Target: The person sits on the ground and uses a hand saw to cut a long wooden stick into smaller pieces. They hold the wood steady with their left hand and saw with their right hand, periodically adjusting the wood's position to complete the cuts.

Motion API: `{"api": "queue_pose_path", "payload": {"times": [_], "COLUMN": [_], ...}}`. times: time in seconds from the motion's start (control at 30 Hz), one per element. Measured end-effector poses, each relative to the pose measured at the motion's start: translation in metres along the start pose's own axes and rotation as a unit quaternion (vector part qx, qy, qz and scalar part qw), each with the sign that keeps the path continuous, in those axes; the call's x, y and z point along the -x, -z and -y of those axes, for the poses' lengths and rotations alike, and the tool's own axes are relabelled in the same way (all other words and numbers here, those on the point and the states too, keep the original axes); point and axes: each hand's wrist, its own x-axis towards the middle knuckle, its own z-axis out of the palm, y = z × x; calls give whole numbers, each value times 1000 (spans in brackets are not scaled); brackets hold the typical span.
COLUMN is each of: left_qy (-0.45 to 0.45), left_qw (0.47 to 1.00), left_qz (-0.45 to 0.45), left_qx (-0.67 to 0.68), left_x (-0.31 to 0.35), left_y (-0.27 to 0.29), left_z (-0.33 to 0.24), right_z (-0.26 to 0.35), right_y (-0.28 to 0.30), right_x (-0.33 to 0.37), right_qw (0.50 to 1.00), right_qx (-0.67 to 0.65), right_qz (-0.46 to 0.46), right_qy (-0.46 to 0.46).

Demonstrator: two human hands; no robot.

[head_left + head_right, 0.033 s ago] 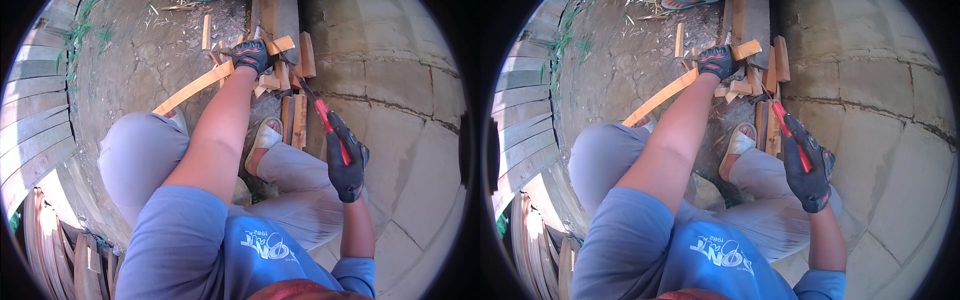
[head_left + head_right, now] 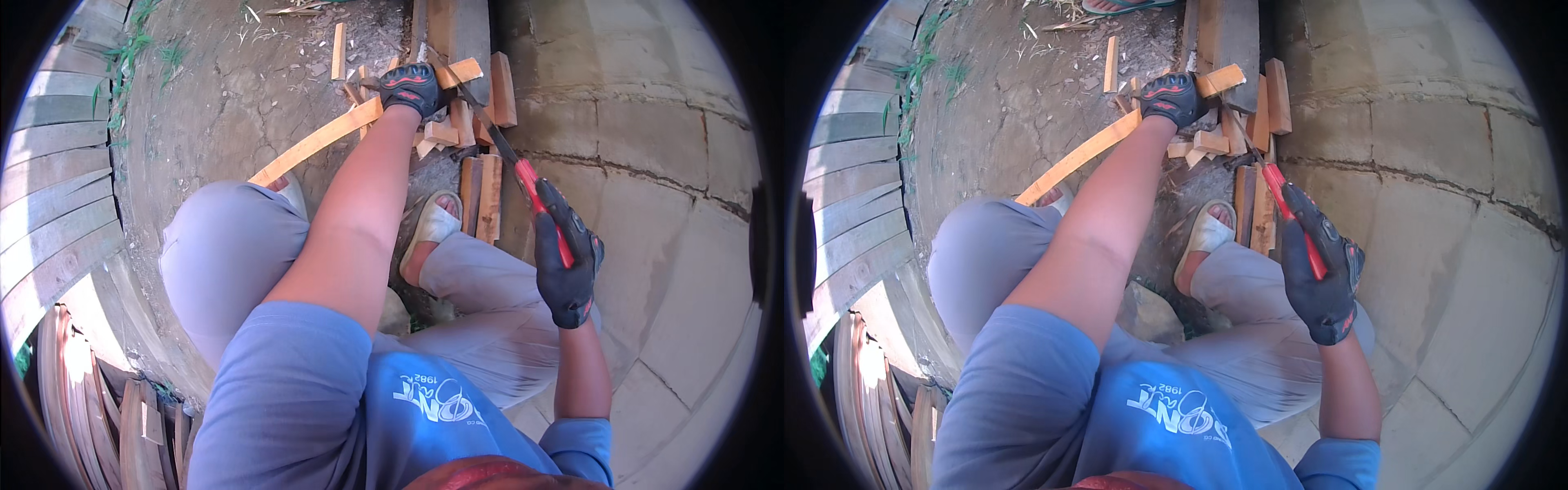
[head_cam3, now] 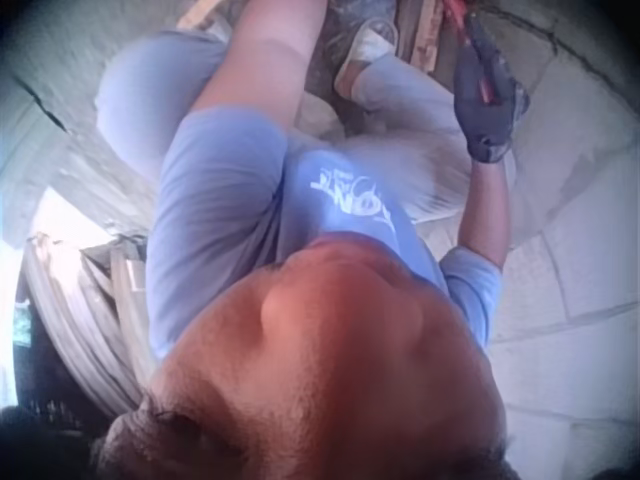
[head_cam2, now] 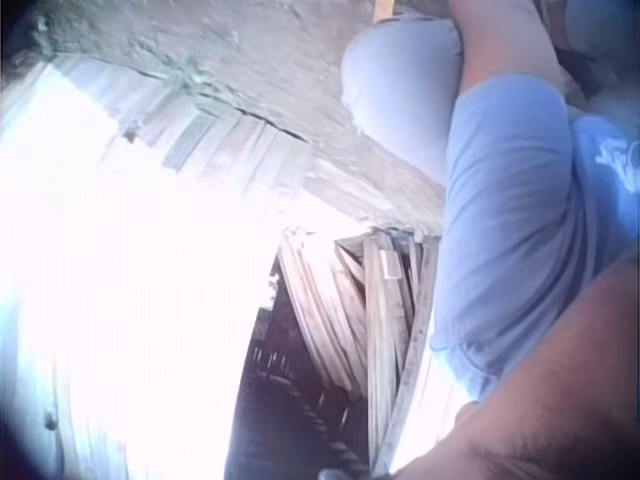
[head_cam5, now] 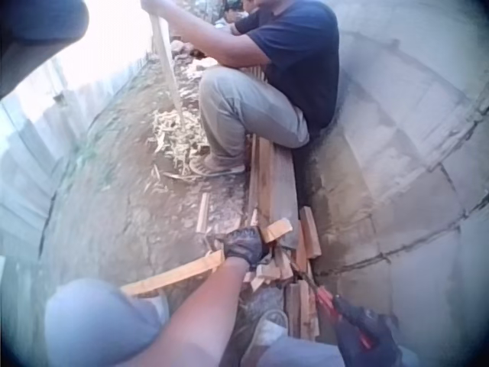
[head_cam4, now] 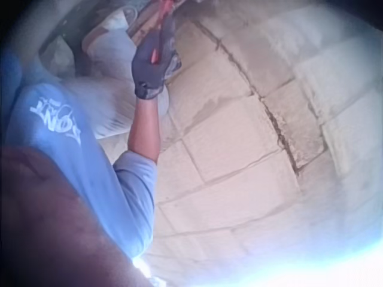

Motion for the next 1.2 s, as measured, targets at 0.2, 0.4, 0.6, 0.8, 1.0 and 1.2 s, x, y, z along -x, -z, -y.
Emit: {"api": "queue_pose_path", "payload": {"times": [0.2, 0.4, 0.6, 0.8, 1.0, 1.2], "left_qy": [-1, 13, 12, 9, 12, -1], "left_qw": [999, 999, 995, 998, 999, 993], "left_qz": [24, 36, 98, 64, 46, 112], "left_qx": [25, 8, 25, 23, 10, 31], "left_x": [1, -3, -8, -7, -13, -13], "left_y": [-2, 19, 19, 14, 2, 26], "left_z": [5, 6, 20, 12, 19, 14], "right_z": [-17, -27, -1, 10, 1, 18], "right_y": [-67, -104, -57, -12, -45, -59], "right_x": [-74, -117, -61, 6, -35, -56], "right_qw": [996, 989, 996, 998, 996, 997], "right_qx": [11, -108, -67, 1, -2, -32], "right_qz": [-67, -100, -41, -46, -84, -67], "right_qy": [62, 4, -51, -48, 20, -27]}}
